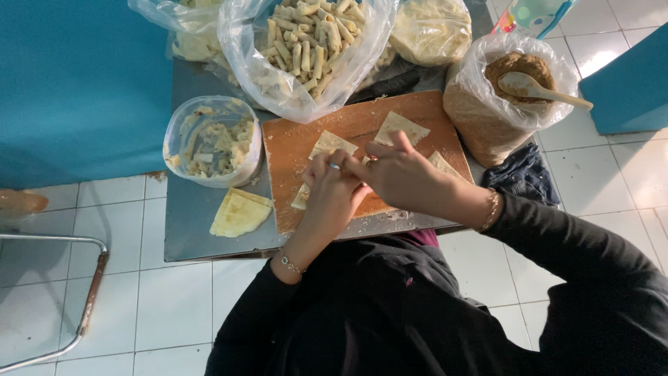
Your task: The person sits at a metal table and folds triangular pieces of thin dough around a spoonful of brown filling, pressing the edges closed by hand on a wooden board. They place the folded triangles on the board, take new dough pieces, and repeat the folding cycle, occasionally reaching into a bag of dough pieces or the filling container.
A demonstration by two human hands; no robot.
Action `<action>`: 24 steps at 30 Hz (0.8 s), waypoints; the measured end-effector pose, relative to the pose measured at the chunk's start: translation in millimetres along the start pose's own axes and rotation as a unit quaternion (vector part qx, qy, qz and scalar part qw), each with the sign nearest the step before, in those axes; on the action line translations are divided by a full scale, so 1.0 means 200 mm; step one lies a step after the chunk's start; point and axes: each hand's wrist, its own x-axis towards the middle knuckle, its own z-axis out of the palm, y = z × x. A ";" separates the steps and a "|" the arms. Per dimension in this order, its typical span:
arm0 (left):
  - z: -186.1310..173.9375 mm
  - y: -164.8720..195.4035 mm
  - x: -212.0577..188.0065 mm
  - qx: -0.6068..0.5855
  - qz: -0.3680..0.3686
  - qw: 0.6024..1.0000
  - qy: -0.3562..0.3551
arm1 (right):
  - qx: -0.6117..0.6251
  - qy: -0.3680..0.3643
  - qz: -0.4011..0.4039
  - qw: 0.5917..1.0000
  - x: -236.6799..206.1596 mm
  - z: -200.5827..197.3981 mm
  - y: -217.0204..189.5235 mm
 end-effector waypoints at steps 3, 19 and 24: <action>-0.02 0.01 -0.02 -0.003 -0.031 0.999 -0.009 | -0.093 -0.092 0.015 0.991 0.04 0.04 -0.07; -0.03 0.04 -0.01 -0.013 -0.053 0.998 0.021 | -0.032 -0.088 0.101 0.990 -0.04 -0.13 0.02; 0.00 0.07 0.00 0.028 -0.076 0.997 0.011 | 0.165 0.041 0.142 0.975 -0.22 -0.18 0.14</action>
